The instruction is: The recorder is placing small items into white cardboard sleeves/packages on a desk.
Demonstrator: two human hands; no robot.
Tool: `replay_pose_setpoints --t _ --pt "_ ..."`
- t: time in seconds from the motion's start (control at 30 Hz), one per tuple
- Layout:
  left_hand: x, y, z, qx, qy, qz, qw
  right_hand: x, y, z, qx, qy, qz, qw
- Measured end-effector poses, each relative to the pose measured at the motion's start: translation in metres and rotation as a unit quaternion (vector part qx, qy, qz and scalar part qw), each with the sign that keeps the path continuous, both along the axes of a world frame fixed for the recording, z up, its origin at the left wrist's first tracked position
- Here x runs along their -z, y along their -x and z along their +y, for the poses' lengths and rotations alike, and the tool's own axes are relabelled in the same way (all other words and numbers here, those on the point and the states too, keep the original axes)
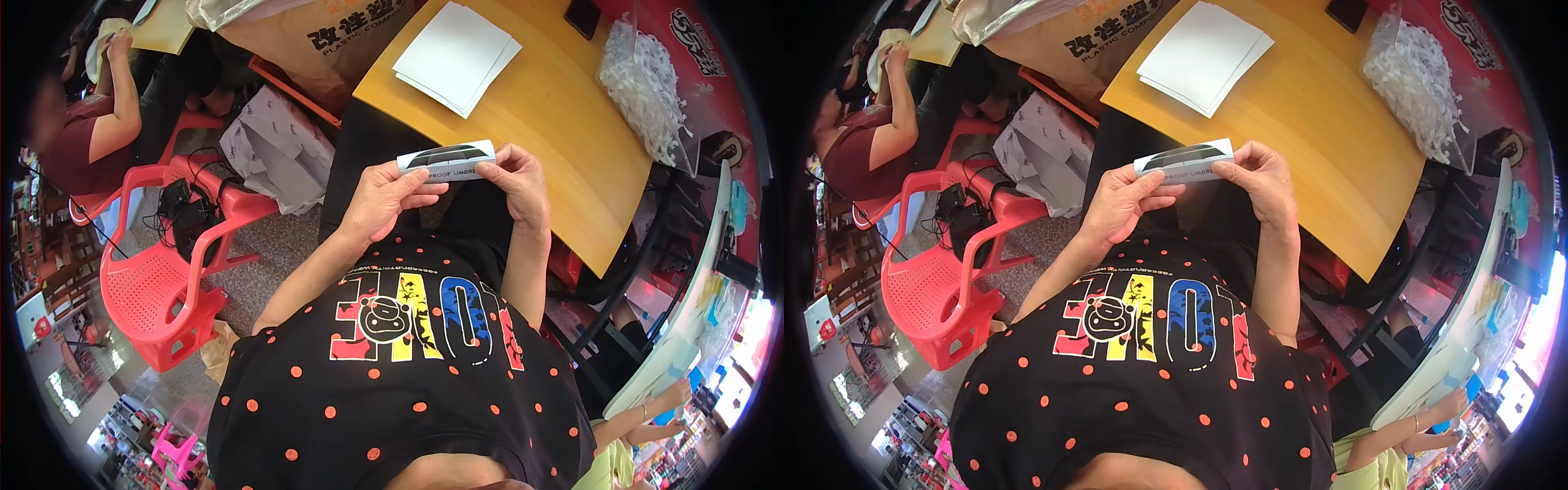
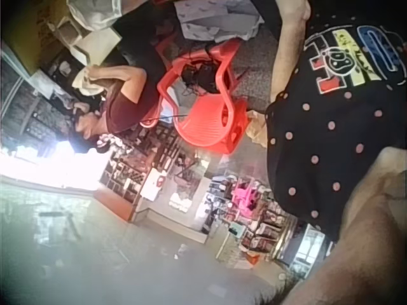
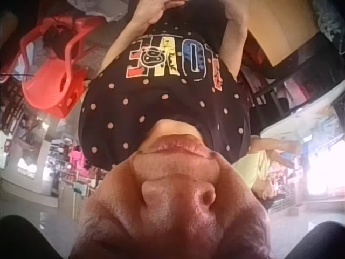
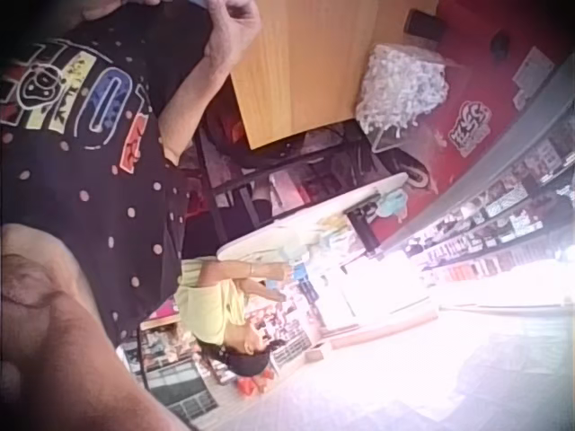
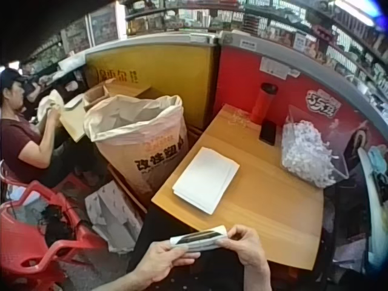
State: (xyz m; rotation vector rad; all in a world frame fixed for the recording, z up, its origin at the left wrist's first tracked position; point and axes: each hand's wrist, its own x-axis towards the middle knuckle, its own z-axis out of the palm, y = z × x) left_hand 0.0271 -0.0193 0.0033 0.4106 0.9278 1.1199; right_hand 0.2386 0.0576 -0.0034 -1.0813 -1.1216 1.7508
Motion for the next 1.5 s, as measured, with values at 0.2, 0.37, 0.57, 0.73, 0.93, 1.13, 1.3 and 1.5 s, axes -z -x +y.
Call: replay_pose_setpoints --t 0.2,0.37,0.57,0.73,0.93,1.13,1.3,1.5 --pt "0.001 0.0 -0.001 0.004 0.007 0.006 1.0 0.001 -0.001 0.0 -0.004 -0.003 -0.001 1.0" --pt "0.004 0.001 -0.002 0.009 0.006 0.012 1.0 0.002 0.0 0.0 -0.004 -0.002 0.0 1.0" --pt "-0.005 0.001 -0.002 0.021 0.021 0.004 1.0 0.002 0.0 -0.001 0.003 0.005 -0.005 1.0" --pt "0.001 0.001 -0.002 0.009 -0.002 0.016 1.0 0.0 0.0 -0.001 -0.01 0.019 -0.029 0.999" --pt "0.005 0.0 -0.003 -0.015 -0.017 -0.002 1.0 0.004 0.0 -0.002 -0.017 -0.002 -0.04 0.999" --pt "0.001 -0.001 0.001 -0.03 0.035 -0.095 0.994 0.004 0.001 -0.002 0.002 -0.01 -0.034 0.999" --pt "0.003 -0.005 0.005 -0.037 0.026 -0.104 0.994 0.006 0.0 -0.001 0.013 -0.004 -0.028 1.0" --pt "0.003 -0.008 0.004 -0.032 -0.021 -0.056 0.998 0.001 0.002 -0.001 0.005 -0.005 -0.026 1.0"
